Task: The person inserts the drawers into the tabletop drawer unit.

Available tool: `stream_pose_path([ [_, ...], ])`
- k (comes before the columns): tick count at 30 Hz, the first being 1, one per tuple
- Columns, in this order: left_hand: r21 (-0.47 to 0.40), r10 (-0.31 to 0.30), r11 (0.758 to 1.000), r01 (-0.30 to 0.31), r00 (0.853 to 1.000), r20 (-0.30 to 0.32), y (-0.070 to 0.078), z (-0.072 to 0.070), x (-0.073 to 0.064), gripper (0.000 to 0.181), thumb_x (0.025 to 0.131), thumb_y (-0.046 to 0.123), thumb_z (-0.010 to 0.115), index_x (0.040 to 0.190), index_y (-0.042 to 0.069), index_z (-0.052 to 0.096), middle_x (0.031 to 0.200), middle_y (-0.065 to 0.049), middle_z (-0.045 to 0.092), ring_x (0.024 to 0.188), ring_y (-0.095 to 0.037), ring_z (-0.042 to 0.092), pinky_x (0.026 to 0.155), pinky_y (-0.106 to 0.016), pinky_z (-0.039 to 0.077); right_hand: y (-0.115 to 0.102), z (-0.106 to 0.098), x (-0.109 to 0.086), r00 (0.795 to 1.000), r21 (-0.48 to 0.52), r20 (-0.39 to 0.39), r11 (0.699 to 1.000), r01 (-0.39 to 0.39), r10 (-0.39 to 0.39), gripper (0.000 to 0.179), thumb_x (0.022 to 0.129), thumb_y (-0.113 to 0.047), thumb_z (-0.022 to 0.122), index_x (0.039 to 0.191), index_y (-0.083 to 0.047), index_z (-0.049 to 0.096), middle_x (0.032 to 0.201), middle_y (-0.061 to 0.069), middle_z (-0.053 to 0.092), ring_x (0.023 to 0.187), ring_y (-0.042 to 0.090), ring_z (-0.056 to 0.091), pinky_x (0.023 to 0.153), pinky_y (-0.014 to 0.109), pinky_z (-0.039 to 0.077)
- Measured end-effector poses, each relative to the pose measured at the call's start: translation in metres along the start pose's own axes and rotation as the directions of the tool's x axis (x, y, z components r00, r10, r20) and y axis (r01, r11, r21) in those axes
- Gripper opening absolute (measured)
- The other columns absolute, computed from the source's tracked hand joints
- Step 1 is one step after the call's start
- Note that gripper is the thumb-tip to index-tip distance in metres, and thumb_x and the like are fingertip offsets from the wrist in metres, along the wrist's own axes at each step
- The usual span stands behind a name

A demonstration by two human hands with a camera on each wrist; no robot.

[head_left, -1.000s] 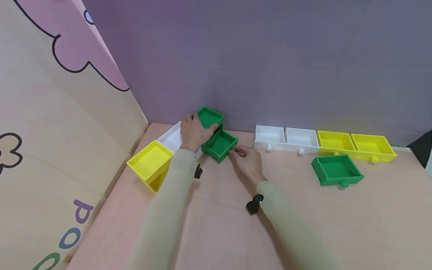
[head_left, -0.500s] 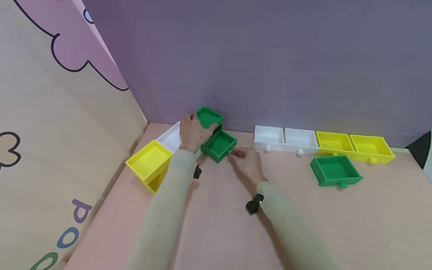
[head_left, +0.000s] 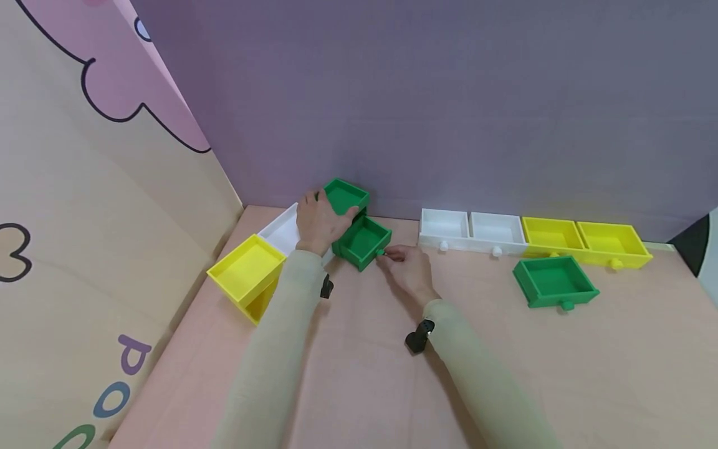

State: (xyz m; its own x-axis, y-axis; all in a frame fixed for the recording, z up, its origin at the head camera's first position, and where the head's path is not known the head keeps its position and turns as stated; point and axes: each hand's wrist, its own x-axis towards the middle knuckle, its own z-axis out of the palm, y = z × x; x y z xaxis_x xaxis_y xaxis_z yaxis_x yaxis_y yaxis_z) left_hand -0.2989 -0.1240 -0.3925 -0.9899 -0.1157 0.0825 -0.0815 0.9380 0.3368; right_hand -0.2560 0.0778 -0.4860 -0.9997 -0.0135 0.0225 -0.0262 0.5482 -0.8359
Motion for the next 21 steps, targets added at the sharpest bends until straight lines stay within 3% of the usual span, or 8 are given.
stream_pose_path([
  [21,-0.010,-0.003,1.000,0.003,1.000,-0.004,-0.0001,-0.0019,-0.0021,0.098,0.100,0.070,0.052,0.163,-0.003,0.035,0.164,-0.025,0.040,0.151,-0.039,0.038,0.129,-0.048,0.031,-0.0059,0.0066,0.0050,1.000,-0.008,0.009,1.000,-0.020,0.020,0.030,0.098,-0.027,0.079,0.122,-0.009,0.080,0.113,0.012,0.082,0.114,0.030,0.074,0.097,0.047,0.057],
])
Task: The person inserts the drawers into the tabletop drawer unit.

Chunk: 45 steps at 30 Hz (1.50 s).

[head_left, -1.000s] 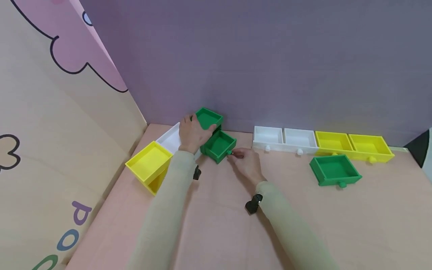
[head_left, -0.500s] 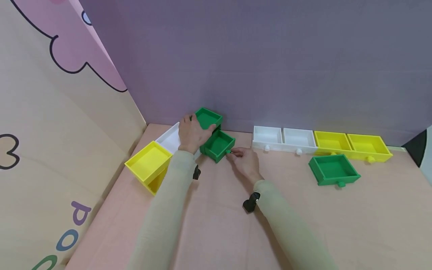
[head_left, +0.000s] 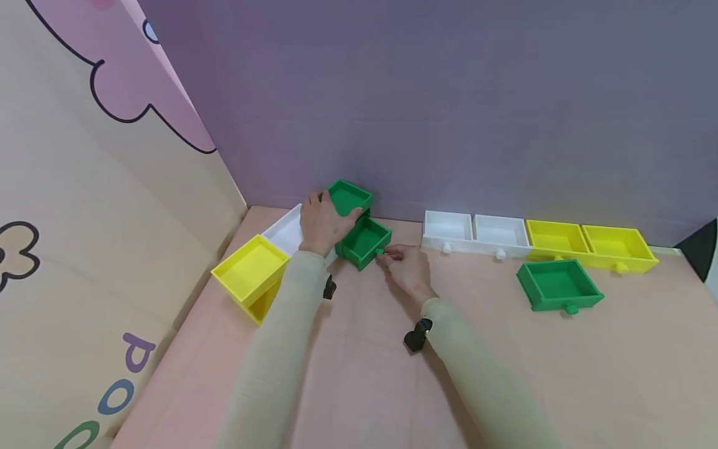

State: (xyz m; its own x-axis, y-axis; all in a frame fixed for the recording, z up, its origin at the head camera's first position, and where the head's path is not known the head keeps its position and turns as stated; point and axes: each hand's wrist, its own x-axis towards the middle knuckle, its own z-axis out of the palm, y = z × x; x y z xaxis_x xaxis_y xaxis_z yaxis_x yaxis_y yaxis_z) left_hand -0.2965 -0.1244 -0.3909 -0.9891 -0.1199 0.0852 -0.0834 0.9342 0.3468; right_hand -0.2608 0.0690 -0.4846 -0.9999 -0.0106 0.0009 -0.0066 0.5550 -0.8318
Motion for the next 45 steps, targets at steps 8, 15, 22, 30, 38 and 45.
stream_pose_path([
  [8,0.013,-0.004,1.000,0.004,1.000,-0.003,0.000,0.001,0.000,0.098,0.100,0.070,0.051,0.163,-0.003,0.034,0.164,-0.025,0.039,0.151,-0.038,0.037,0.128,-0.048,0.032,-0.001,0.002,0.001,1.000,0.014,0.007,1.000,-0.009,0.009,0.030,0.099,-0.027,0.078,0.124,-0.009,0.079,0.113,0.011,0.082,0.112,0.030,0.075,0.096,0.046,0.058],
  [15,-0.010,0.001,1.000,-0.001,1.000,-0.008,-0.001,0.004,0.001,0.098,0.100,0.069,0.053,0.163,-0.003,0.035,0.164,-0.025,0.040,0.151,-0.038,0.038,0.129,-0.047,0.032,-0.002,0.004,0.003,1.000,0.025,0.007,1.000,0.004,-0.005,0.028,0.100,-0.025,0.076,0.122,-0.008,0.080,0.106,0.011,0.083,0.099,0.026,0.078,0.086,0.039,0.060],
  [22,-0.002,0.005,1.000,-0.005,1.000,-0.013,-0.001,0.001,0.001,0.098,0.100,0.069,0.052,0.163,-0.003,0.035,0.164,-0.025,0.040,0.151,-0.038,0.038,0.129,-0.047,0.031,-0.005,0.008,0.007,1.000,0.083,0.003,0.996,-0.013,0.013,0.028,0.101,-0.020,0.075,0.124,-0.005,0.078,0.105,0.012,0.082,0.078,0.017,0.078,0.069,0.025,0.058],
  [30,0.003,0.015,1.000,-0.015,0.999,-0.042,-0.001,0.005,0.002,0.097,0.099,0.069,0.055,0.161,-0.003,0.039,0.160,-0.025,0.045,0.146,-0.038,0.043,0.125,-0.047,0.036,-0.008,0.013,0.008,1.000,0.152,-0.012,0.988,0.013,-0.011,0.029,0.103,-0.015,0.070,0.127,0.000,0.076,0.105,0.017,0.082,0.071,0.016,0.078,0.065,0.022,0.059],
  [38,0.013,0.015,1.000,-0.014,0.999,-0.047,-0.001,0.006,0.002,0.096,0.099,0.070,0.054,0.161,-0.003,0.040,0.159,-0.025,0.046,0.146,-0.037,0.043,0.125,-0.046,0.035,-0.009,0.018,0.013,1.000,0.141,-0.009,0.990,-0.005,0.006,0.029,0.104,-0.019,0.070,0.128,-0.004,0.076,0.104,0.013,0.082,0.071,0.013,0.078,0.067,0.020,0.058],
  [45,-0.009,0.011,1.000,-0.012,0.998,-0.056,-0.001,0.007,0.003,0.096,0.099,0.069,0.056,0.161,-0.002,0.041,0.159,-0.024,0.045,0.147,-0.038,0.043,0.126,-0.046,0.035,-0.014,0.022,0.015,1.000,0.131,0.008,0.991,-0.006,0.005,0.031,0.106,-0.021,0.068,0.131,-0.006,0.076,0.100,0.011,0.082,0.070,0.012,0.077,0.068,0.021,0.055],
])
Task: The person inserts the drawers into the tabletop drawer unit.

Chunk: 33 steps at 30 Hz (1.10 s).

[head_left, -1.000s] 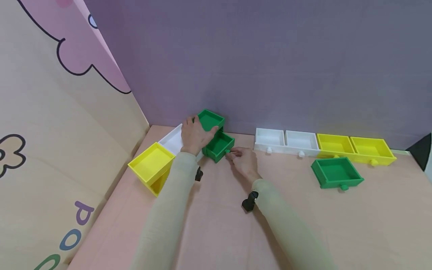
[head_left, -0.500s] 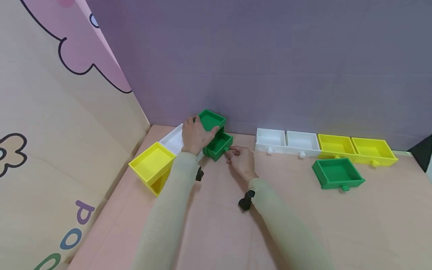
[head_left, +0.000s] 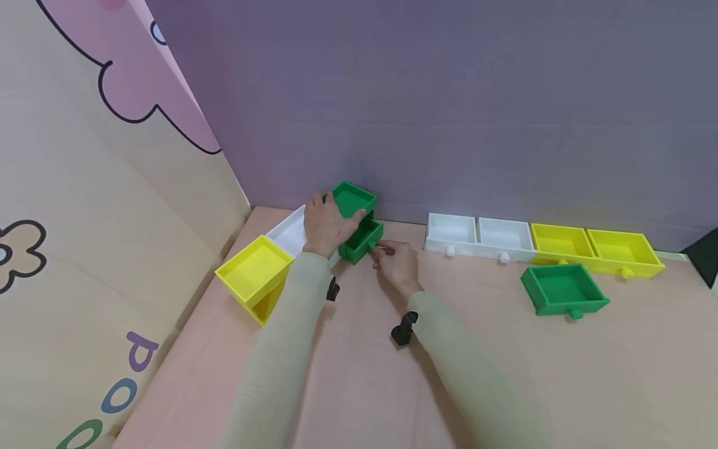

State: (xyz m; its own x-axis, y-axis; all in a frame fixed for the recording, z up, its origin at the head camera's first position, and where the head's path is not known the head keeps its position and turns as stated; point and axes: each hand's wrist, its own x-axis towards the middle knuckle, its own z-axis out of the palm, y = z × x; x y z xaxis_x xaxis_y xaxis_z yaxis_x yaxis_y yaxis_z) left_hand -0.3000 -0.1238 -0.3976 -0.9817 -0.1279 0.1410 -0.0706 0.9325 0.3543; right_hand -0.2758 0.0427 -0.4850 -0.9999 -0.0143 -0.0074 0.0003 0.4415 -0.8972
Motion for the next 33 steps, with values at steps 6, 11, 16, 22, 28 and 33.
stream_pose_path([
  [6,0.005,-0.005,1.000,0.005,1.000,0.008,-0.0012,-0.0007,0.0008,0.097,0.098,0.070,0.056,0.161,-0.003,0.040,0.160,-0.025,0.045,0.147,-0.038,0.043,0.125,-0.047,0.036,-0.0014,0.0038,0.0024,1.000,-0.008,-0.006,1.000,0.007,-0.007,0.031,0.106,-0.021,0.068,0.132,-0.006,0.076,0.099,0.012,0.082,0.070,0.012,0.076,0.065,0.020,0.052],
  [11,-0.004,-0.007,1.000,0.007,1.000,0.004,-0.0031,0.0004,-0.0004,0.096,0.098,0.069,0.057,0.160,-0.003,0.041,0.159,-0.025,0.045,0.147,-0.038,0.042,0.126,-0.047,0.036,-0.0027,0.0088,0.0032,1.000,-0.041,-0.016,0.999,0.025,-0.026,0.030,0.106,-0.022,0.068,0.131,-0.010,0.077,0.093,0.010,0.082,0.069,0.013,0.074,0.065,0.022,0.051],
  [16,-0.006,0.005,1.000,-0.005,1.000,0.003,-0.0010,0.0027,-0.0021,0.096,0.098,0.069,0.056,0.160,-0.003,0.041,0.159,-0.025,0.045,0.147,-0.038,0.042,0.125,-0.047,0.036,0.0000,0.0104,0.0035,0.998,-0.092,-0.030,0.995,0.046,-0.049,0.029,0.106,-0.024,0.067,0.130,-0.013,0.078,0.085,0.006,0.081,0.067,0.011,0.072,0.063,0.024,0.051],
  [22,0.003,0.016,1.000,-0.016,1.000,0.004,0.0018,0.0032,-0.0027,0.096,0.099,0.068,0.056,0.160,-0.004,0.041,0.158,-0.025,0.046,0.147,-0.038,0.042,0.125,-0.046,0.036,-0.0003,0.0097,0.0050,0.997,-0.115,-0.031,0.991,0.063,-0.067,0.030,0.106,-0.024,0.066,0.132,-0.013,0.077,0.082,0.006,0.081,0.068,0.014,0.073,0.071,0.027,0.052],
  [28,0.008,0.014,1.000,-0.014,1.000,0.011,0.0016,0.0040,-0.0011,0.096,0.098,0.069,0.057,0.160,-0.003,0.041,0.159,-0.024,0.046,0.147,-0.038,0.042,0.125,-0.046,0.036,-0.0006,0.0080,0.0060,0.998,-0.119,-0.027,0.991,0.052,-0.055,0.030,0.106,-0.024,0.067,0.132,-0.014,0.077,0.084,0.006,0.082,0.068,0.015,0.074,0.075,0.029,0.053],
  [33,0.017,0.017,1.000,-0.017,1.000,0.003,-0.0018,0.0038,-0.0001,0.096,0.098,0.069,0.057,0.159,-0.003,0.042,0.158,-0.025,0.047,0.146,-0.038,0.043,0.125,-0.046,0.036,-0.0007,0.0077,0.0058,0.998,-0.088,0.001,0.994,0.058,-0.058,0.030,0.106,-0.025,0.067,0.132,-0.014,0.077,0.085,0.007,0.081,0.066,0.013,0.073,0.065,0.024,0.051],
])
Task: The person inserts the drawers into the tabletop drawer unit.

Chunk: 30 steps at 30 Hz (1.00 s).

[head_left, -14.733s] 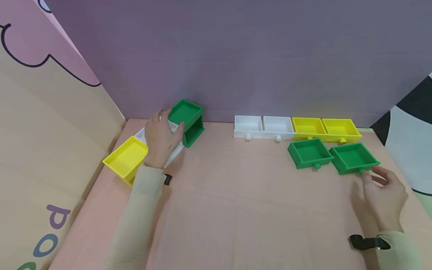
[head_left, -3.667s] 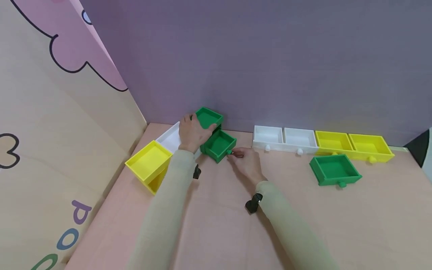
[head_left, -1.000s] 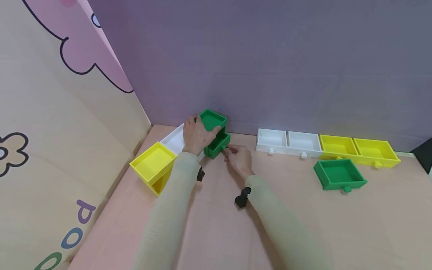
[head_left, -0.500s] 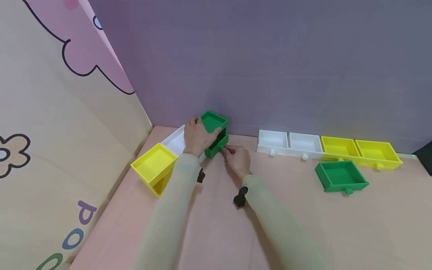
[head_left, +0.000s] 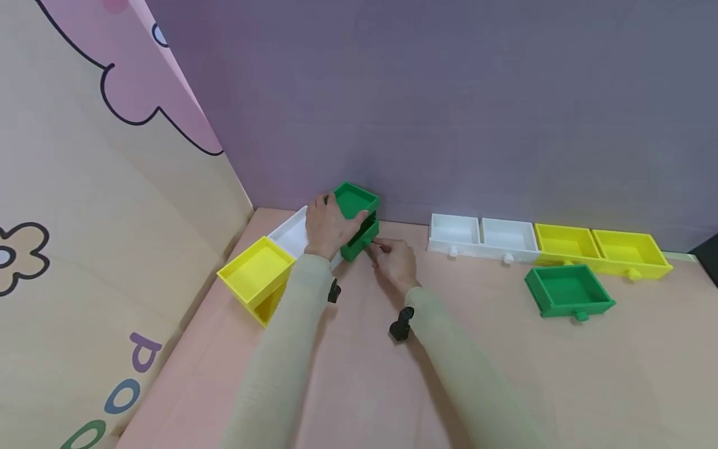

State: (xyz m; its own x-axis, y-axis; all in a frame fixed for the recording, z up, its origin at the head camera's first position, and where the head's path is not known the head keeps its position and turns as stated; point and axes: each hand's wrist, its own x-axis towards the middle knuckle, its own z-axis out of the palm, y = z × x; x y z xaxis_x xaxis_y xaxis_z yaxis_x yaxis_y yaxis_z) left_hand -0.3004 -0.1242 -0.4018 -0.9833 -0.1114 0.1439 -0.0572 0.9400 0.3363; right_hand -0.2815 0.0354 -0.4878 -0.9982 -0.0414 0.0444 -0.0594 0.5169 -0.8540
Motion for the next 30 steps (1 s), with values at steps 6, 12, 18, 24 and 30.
stream_pose_path([
  [6,-0.010,0.002,1.000,-0.002,1.000,-0.003,0.000,-0.001,-0.002,0.096,0.099,0.069,0.057,0.159,-0.004,0.042,0.158,-0.025,0.047,0.145,-0.038,0.044,0.125,-0.046,0.037,0.000,-0.006,-0.003,1.000,0.038,0.021,0.999,-0.003,0.002,0.031,0.107,-0.025,0.065,0.132,-0.012,0.077,0.093,0.009,0.082,0.067,0.012,0.073,0.065,0.022,0.050],
  [12,0.008,0.004,1.000,-0.004,1.000,0.010,0.002,-0.003,-0.002,0.097,0.099,0.070,0.055,0.160,-0.003,0.041,0.159,-0.025,0.046,0.146,-0.038,0.044,0.125,-0.046,0.036,0.000,-0.015,-0.011,1.000,0.068,0.014,0.998,0.008,-0.008,0.031,0.107,-0.021,0.063,0.133,-0.008,0.076,0.113,0.011,0.082,0.072,0.016,0.078,0.074,0.021,0.054],
  [18,0.021,0.001,1.000,-0.001,1.000,0.024,0.004,-0.005,-0.002,0.097,0.099,0.070,0.054,0.161,-0.003,0.039,0.160,-0.025,0.045,0.147,-0.038,0.042,0.126,-0.046,0.034,-0.002,-0.029,-0.026,0.999,0.165,0.038,0.986,0.026,-0.033,0.036,0.108,-0.021,0.062,0.138,-0.002,0.070,0.124,0.016,0.078,0.086,0.029,0.079,0.076,0.027,0.063],
  [24,0.016,-0.006,1.000,0.006,1.000,0.031,0.005,-0.006,-0.002,0.097,0.100,0.070,0.054,0.161,-0.003,0.039,0.161,-0.025,0.044,0.148,-0.038,0.041,0.127,-0.046,0.033,0.000,-0.051,-0.044,1.000,0.235,0.022,0.972,0.006,-0.011,0.039,0.107,-0.028,0.066,0.138,-0.004,0.070,0.127,0.014,0.077,0.093,0.037,0.078,0.074,0.025,0.062],
  [30,-0.003,0.002,1.000,-0.001,0.999,0.033,0.004,-0.007,-0.002,0.097,0.099,0.069,0.054,0.160,-0.005,0.039,0.161,-0.026,0.044,0.149,-0.039,0.040,0.127,-0.047,0.033,-0.003,-0.076,-0.069,0.999,0.238,-0.033,0.971,0.022,-0.015,0.035,0.106,-0.030,0.068,0.134,-0.010,0.074,0.127,0.012,0.077,0.095,0.037,0.079,0.076,0.026,0.061],
])
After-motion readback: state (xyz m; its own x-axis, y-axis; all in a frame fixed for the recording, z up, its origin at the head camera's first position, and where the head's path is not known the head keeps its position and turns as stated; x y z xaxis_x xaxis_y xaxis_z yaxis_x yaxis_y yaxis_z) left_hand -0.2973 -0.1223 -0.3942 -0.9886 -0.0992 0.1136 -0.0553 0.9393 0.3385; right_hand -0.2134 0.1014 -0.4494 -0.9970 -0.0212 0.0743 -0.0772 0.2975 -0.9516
